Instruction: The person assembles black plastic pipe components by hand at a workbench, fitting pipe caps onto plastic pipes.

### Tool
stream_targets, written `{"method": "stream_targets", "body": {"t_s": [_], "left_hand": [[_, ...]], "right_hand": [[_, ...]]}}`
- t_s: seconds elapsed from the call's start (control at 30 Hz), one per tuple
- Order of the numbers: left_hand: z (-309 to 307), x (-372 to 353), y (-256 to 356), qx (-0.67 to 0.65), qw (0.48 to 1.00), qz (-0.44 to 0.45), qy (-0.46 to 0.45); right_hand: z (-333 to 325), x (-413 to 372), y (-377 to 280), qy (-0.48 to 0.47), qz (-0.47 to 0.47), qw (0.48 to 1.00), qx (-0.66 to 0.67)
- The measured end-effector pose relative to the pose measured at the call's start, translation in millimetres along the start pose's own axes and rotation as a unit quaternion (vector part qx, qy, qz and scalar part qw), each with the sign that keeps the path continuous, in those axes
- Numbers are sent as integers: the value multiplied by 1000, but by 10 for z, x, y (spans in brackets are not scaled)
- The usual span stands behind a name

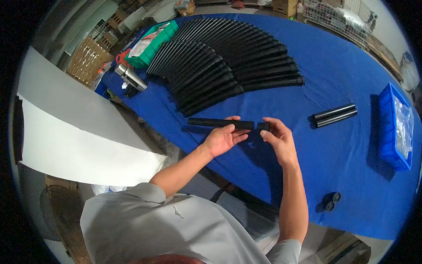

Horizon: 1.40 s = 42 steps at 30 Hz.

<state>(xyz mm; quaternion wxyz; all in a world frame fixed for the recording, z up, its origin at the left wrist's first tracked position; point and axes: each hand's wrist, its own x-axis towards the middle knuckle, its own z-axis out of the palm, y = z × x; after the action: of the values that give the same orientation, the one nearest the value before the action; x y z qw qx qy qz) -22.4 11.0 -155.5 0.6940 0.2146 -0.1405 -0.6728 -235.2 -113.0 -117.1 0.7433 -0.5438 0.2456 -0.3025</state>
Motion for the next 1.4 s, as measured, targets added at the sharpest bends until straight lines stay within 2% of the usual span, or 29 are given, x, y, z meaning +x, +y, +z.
{"method": "stream_targets", "body": {"t_s": [0.33, 0.97, 1.03, 1.17, 1.4], "left_hand": [[-57, 1, -82, 49, 998, 34, -27], [9, -12, -116, 77, 995, 61, 4], [-8, -54, -144, 71, 995, 64, 18], [-5, -63, -161, 56, 996, 65, 37], [-5, 5, -124, 68, 996, 51, 12]], "right_hand": [[8, -18, 39, -53, 37, 998, -19], [12, -58, 64, -72, -37, 979, -187], [53, -52, 119, -63, -39, 988, -138], [131, -77, 87, -56, -43, 984, -162], [50, -26, 155, -66, -21, 991, -111]]}}
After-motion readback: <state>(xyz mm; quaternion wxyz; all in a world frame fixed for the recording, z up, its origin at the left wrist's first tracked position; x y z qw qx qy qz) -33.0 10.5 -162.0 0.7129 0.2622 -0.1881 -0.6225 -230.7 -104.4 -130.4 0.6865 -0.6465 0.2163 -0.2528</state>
